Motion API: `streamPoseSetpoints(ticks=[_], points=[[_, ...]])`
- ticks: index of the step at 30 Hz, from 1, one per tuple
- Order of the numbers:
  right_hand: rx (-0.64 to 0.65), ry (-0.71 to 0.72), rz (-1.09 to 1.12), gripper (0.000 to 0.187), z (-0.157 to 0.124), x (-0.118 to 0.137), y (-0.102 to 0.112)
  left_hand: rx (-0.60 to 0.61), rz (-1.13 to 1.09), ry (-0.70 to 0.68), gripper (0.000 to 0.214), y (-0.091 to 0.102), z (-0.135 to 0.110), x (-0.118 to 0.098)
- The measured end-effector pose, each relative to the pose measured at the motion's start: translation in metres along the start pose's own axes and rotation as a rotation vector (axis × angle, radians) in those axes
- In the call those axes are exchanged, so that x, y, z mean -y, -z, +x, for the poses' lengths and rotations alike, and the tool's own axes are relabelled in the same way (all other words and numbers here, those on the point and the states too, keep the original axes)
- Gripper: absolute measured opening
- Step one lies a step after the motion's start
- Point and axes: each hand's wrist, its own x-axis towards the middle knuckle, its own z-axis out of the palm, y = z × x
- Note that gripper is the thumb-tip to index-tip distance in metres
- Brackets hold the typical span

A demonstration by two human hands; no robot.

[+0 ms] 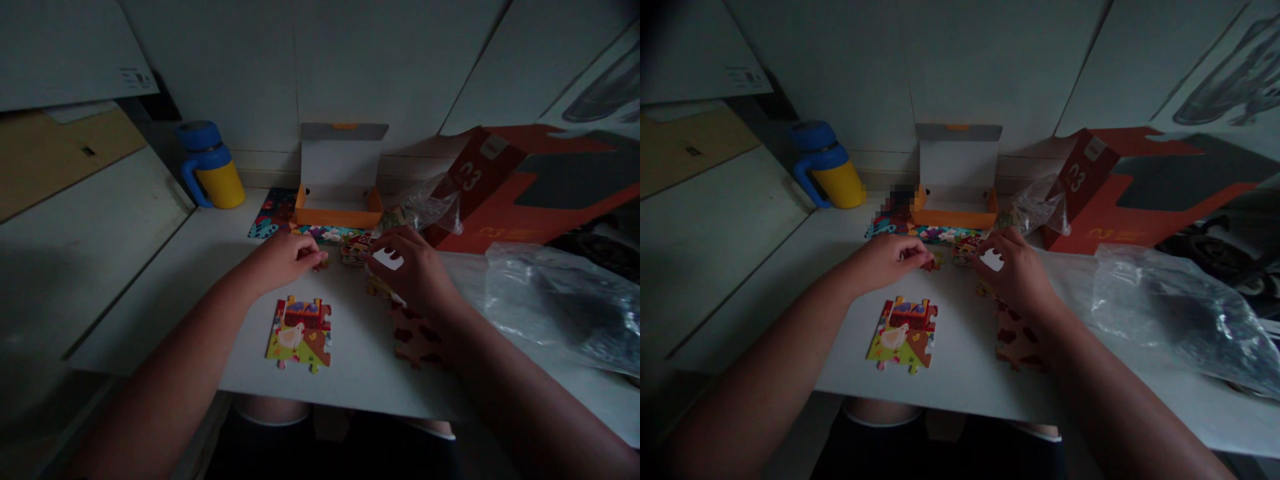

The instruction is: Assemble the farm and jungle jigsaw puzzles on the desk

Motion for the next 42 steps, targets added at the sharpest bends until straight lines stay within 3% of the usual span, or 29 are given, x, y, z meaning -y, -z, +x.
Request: streamPoseSetpoints(ticks=[2, 4, 8, 15, 18, 21, 27, 31, 39, 42], points=[[-0.017, 0.037, 0.024, 0.01, 0.0, 0.005, 0.003, -0.072, -0.103, 0.019, 0.033, 0.0, 0.005, 0.006], [-0.033, 0.09, 0.053, 0.009, -0.001, 0.011, 0.006, -0.062, -0.223, 0.075, 0.034, -0.003, 0.008, 0.008], [-0.012, 0.211, 0.124, 0.008, -0.006, 0.028, 0.008, 0.043, -0.455, 0.195, 0.035, -0.015, 0.007, 0.001], [0.169, 0.345, 0.277, 0.017, -0.014, 0.045, -0.002, 0.249, -0.842, 0.134, 0.018, -0.02, 0.0, -0.007], [0.208, 0.321, 0.287, 0.022, -0.015, 0.043, -0.005, 0.278, -0.78, 0.145, 0.021, -0.008, 0.001, 0.004], [0.271, 0.249, 0.273, 0.021, -0.016, 0.039, -0.004, 0.29, -0.568, 0.18, 0.024, 0.011, 0.0, 0.016], [0.648, 0.157, 0.297, 0.009, -0.018, 0.037, -0.003, 0.488, -0.381, 0.259, 0.026, 0.039, -0.006, 0.029], [0.806, 0.177, 0.407, 0.015, -0.02, 0.037, -0.007, 0.523, -0.35, 0.272, 0.028, 0.038, -0.004, 0.036], [0.852, 0.168, 0.387, 0.015, -0.018, 0.043, -0.003, 0.515, -0.275, 0.271, 0.028, 0.022, -0.002, 0.037], [0.856, 0.197, 0.38, 0.017, -0.018, 0.043, -0.003, 0.457, -0.205, 0.212, 0.027, 0.018, -0.001, 0.036]])
